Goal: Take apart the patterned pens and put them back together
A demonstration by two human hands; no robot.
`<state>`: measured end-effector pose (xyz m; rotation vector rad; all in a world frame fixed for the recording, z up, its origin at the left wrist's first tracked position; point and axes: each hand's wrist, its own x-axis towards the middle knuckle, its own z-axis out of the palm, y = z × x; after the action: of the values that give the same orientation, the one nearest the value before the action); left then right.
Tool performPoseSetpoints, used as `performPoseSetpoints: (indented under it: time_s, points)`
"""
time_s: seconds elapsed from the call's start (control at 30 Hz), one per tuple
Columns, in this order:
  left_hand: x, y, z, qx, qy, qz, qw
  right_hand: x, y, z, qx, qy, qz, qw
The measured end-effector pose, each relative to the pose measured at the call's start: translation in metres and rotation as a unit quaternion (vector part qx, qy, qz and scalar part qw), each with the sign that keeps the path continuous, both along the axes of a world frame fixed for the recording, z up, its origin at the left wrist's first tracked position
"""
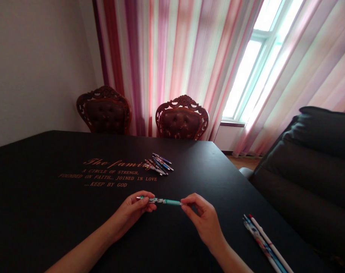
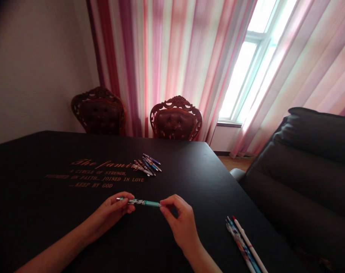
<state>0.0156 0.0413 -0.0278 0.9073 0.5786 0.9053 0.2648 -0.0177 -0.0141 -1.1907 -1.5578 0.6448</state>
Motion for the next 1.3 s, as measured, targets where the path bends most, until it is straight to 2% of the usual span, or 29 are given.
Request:
performPoseSetpoints:
  time_s: [0.2, 0.5, 0.6, 0.67, 0.77, 0.83, 0.93, 1.07, 1.17, 1.23, 1.3]
  points:
    - [0.0, -0.002, 0.001, 0.009, 0.009, 0.001, 1.0, -0.002, 0.001, -0.002, -0.03, 0.014, -0.008, 0.999]
    - [0.002, -0.003, 0.001, 0.044, 0.043, 0.015, 0.998, -0.007, 0.005, -0.01, -0.131, 0.167, 0.006, 0.977]
    - [0.002, -0.004, 0.001, 0.051, 0.056, 0.027, 0.997, -0.008, 0.004, -0.011, -0.135, 0.185, 0.016, 0.973]
    - [0.002, -0.005, 0.003, 0.056, 0.078, 0.04, 0.995, -0.008, 0.004, -0.011, -0.109, 0.141, 0.012, 0.984]
    - [0.002, -0.006, 0.006, 0.078, 0.113, 0.04, 0.99, -0.007, 0.003, -0.007, -0.053, 0.013, 0.001, 0.999]
    - [0.003, -0.006, 0.008, 0.091, 0.128, 0.027, 0.987, -0.008, 0.001, -0.001, -0.021, -0.062, 0.004, 0.998]
    - [0.003, -0.006, 0.008, 0.101, 0.117, 0.019, 0.988, -0.008, -0.002, 0.013, 0.016, -0.115, 0.0, 0.993]
    - [0.004, -0.004, 0.003, 0.095, 0.092, 0.023, 0.991, 0.005, -0.006, 0.047, 0.059, -0.13, -0.053, 0.988]
    - [0.003, -0.001, -0.003, 0.083, 0.112, 0.018, 0.99, 0.036, -0.021, 0.072, 0.104, -0.129, -0.133, 0.977]
    - [0.002, 0.0, -0.004, 0.083, 0.126, 0.02, 0.988, 0.066, -0.041, 0.077, 0.125, -0.136, -0.208, 0.961]
    - [0.003, 0.0, -0.003, 0.089, 0.14, 0.022, 0.986, 0.1, -0.067, 0.067, 0.125, -0.151, -0.304, 0.932]
